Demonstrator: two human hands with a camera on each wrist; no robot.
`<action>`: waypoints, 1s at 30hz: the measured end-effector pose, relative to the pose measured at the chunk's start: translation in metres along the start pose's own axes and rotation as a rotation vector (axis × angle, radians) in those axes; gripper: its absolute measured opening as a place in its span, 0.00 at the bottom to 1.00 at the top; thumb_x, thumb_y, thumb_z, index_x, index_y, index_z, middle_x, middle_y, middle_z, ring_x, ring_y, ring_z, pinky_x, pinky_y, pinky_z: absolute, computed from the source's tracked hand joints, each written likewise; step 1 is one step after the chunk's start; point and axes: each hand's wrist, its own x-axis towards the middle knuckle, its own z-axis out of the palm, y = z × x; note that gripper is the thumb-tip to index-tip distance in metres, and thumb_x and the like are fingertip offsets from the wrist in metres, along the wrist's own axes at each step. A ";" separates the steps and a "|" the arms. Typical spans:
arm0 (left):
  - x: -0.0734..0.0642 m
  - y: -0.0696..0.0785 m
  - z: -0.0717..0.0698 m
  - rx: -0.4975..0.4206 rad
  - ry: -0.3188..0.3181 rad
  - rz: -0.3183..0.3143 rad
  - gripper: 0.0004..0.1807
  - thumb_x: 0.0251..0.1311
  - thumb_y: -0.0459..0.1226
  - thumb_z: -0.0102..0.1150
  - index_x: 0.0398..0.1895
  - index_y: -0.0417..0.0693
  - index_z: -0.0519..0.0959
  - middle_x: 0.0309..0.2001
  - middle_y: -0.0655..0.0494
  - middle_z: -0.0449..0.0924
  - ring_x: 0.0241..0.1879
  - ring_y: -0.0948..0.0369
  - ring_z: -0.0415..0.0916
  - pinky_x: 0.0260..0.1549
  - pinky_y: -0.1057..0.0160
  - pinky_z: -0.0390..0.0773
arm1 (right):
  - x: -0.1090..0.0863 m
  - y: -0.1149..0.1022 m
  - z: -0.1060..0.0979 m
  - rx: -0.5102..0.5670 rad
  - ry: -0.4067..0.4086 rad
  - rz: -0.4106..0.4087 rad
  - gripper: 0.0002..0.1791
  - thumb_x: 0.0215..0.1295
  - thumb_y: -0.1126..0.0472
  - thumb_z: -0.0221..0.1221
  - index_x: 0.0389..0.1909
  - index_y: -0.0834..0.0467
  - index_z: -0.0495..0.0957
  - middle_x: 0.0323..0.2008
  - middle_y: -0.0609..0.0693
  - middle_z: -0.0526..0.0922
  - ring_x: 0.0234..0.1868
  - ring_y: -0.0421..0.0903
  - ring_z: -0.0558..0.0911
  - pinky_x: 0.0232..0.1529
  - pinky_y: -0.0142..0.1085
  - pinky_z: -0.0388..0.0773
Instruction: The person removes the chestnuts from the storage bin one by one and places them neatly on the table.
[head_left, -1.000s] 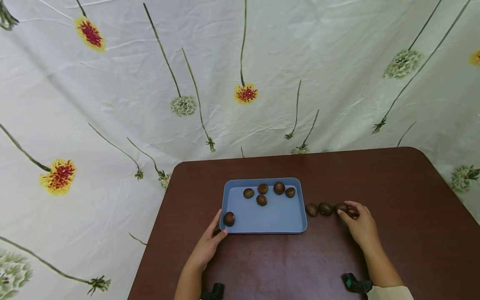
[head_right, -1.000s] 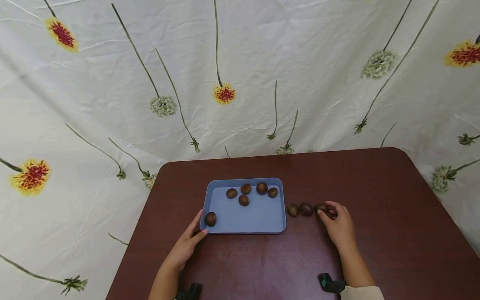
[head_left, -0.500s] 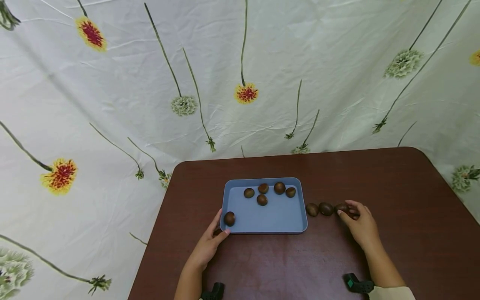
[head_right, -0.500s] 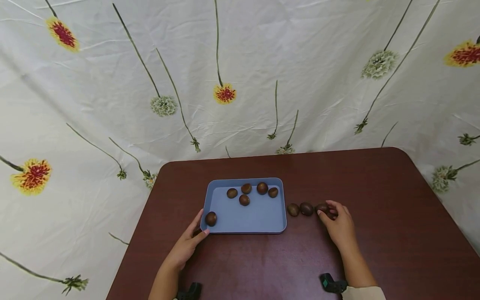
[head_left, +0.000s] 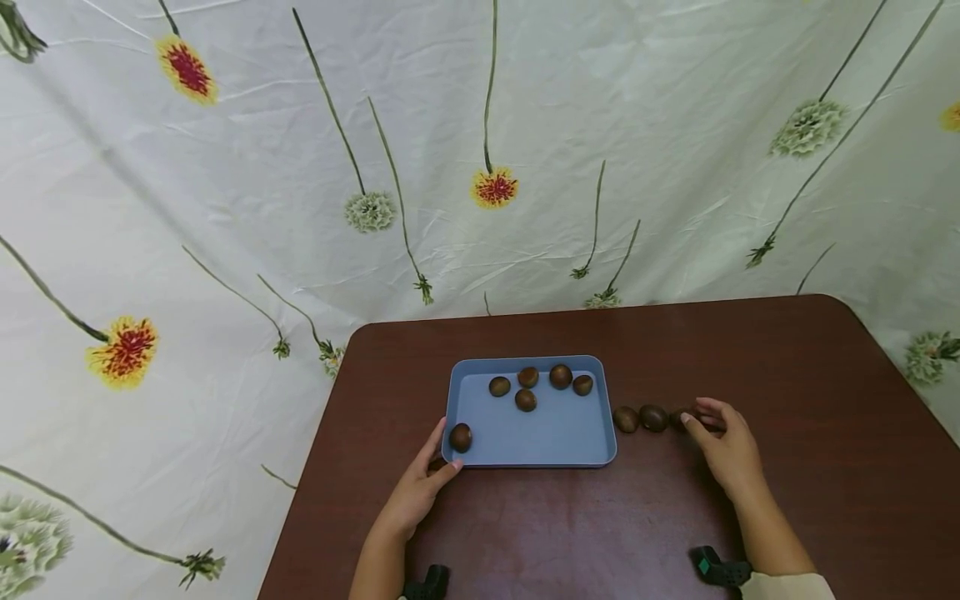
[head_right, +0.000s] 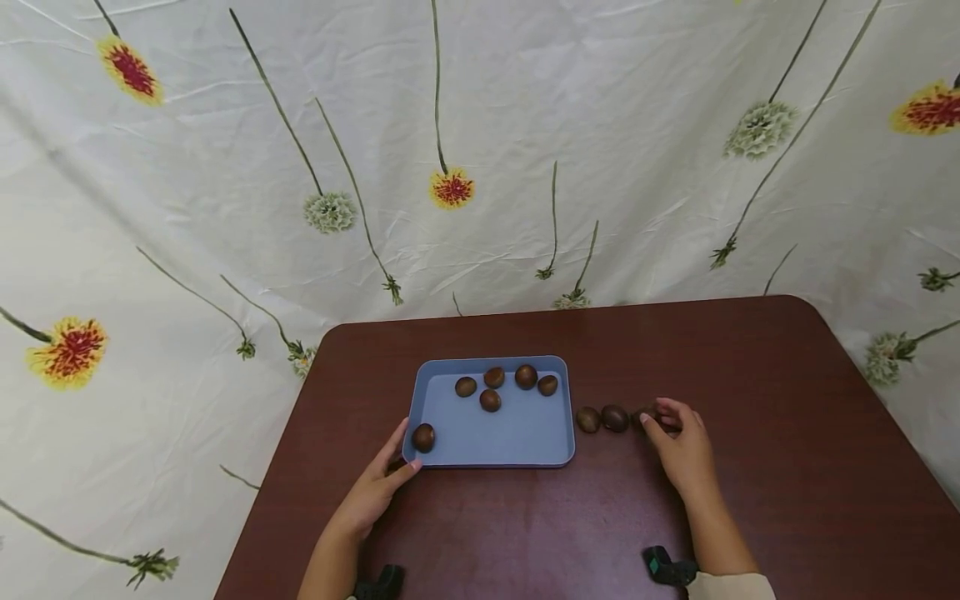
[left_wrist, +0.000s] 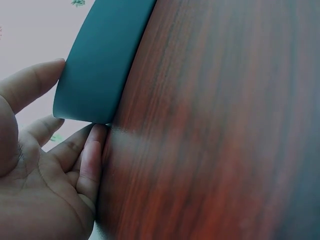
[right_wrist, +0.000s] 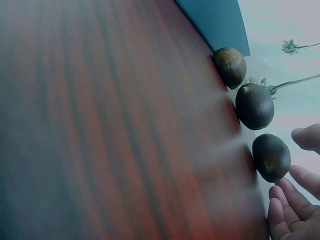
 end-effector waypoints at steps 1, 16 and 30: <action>0.000 0.000 0.000 -0.001 0.000 0.001 0.41 0.72 0.47 0.58 0.80 0.78 0.47 0.83 0.54 0.40 0.80 0.38 0.42 0.71 0.31 0.51 | 0.000 -0.001 -0.001 0.002 0.000 0.000 0.37 0.75 0.40 0.53 0.73 0.62 0.64 0.69 0.63 0.67 0.65 0.59 0.70 0.49 0.25 0.66; 0.000 0.000 0.000 0.009 0.017 -0.007 0.44 0.68 0.48 0.62 0.81 0.74 0.49 0.83 0.54 0.43 0.79 0.38 0.46 0.70 0.31 0.54 | -0.003 -0.017 -0.004 0.026 0.035 -0.025 0.35 0.74 0.41 0.55 0.72 0.59 0.66 0.68 0.59 0.69 0.64 0.53 0.71 0.48 0.21 0.67; 0.002 -0.001 -0.001 -0.003 0.012 -0.023 0.45 0.67 0.48 0.63 0.81 0.74 0.48 0.83 0.54 0.43 0.80 0.40 0.44 0.71 0.32 0.52 | -0.011 -0.031 0.010 0.047 0.064 -0.109 0.29 0.73 0.45 0.58 0.68 0.56 0.72 0.62 0.52 0.74 0.52 0.29 0.73 0.44 0.16 0.70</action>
